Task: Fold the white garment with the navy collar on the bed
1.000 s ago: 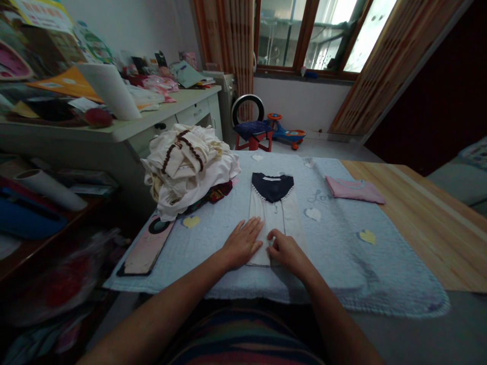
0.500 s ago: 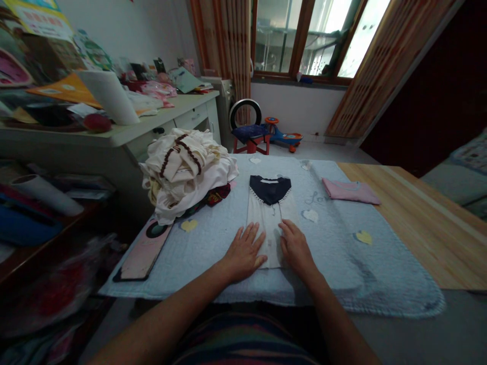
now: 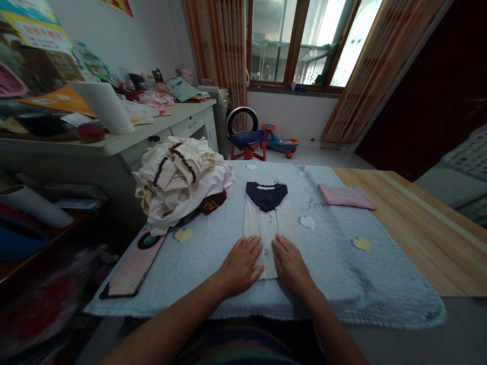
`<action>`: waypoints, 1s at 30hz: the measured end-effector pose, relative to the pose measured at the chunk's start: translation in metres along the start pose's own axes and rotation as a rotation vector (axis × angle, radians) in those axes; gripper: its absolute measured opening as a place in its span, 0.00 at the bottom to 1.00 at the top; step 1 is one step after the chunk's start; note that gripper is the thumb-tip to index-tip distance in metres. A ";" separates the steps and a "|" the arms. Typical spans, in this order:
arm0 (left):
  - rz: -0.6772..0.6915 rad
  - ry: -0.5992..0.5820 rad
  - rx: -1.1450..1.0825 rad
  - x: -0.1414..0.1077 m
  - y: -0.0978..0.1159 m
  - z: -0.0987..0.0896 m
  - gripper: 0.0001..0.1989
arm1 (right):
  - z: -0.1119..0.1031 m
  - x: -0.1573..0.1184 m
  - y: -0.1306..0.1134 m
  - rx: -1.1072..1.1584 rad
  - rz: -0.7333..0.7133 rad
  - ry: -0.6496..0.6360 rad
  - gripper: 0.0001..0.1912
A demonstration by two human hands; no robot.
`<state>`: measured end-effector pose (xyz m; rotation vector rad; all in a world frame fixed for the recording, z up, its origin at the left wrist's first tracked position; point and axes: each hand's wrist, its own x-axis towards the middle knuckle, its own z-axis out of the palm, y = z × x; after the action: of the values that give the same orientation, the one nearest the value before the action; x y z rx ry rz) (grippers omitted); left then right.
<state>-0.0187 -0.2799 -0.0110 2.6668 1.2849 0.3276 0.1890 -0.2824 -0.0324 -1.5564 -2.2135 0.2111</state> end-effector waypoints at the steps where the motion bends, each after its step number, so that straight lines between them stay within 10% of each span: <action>1: 0.007 0.011 -0.005 0.001 0.000 -0.001 0.29 | -0.003 0.000 0.000 0.017 -0.006 -0.012 0.22; 9: 0.036 0.018 -0.071 0.033 -0.017 -0.014 0.09 | -0.044 0.033 0.005 0.112 0.022 -0.180 0.13; 13: -0.021 0.129 -0.047 0.069 -0.036 -0.014 0.15 | -0.053 0.065 0.011 0.088 0.064 -0.247 0.13; 20: -0.181 0.048 0.089 0.115 -0.056 0.015 0.29 | -0.024 0.117 0.039 -0.021 0.055 -0.077 0.22; 30: -0.163 0.087 0.052 0.113 -0.058 0.024 0.27 | 0.011 0.121 0.060 -0.125 0.080 0.022 0.22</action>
<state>0.0124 -0.1567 -0.0337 2.5937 1.5460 0.3966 0.2018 -0.1478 -0.0333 -1.7068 -2.1868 0.0795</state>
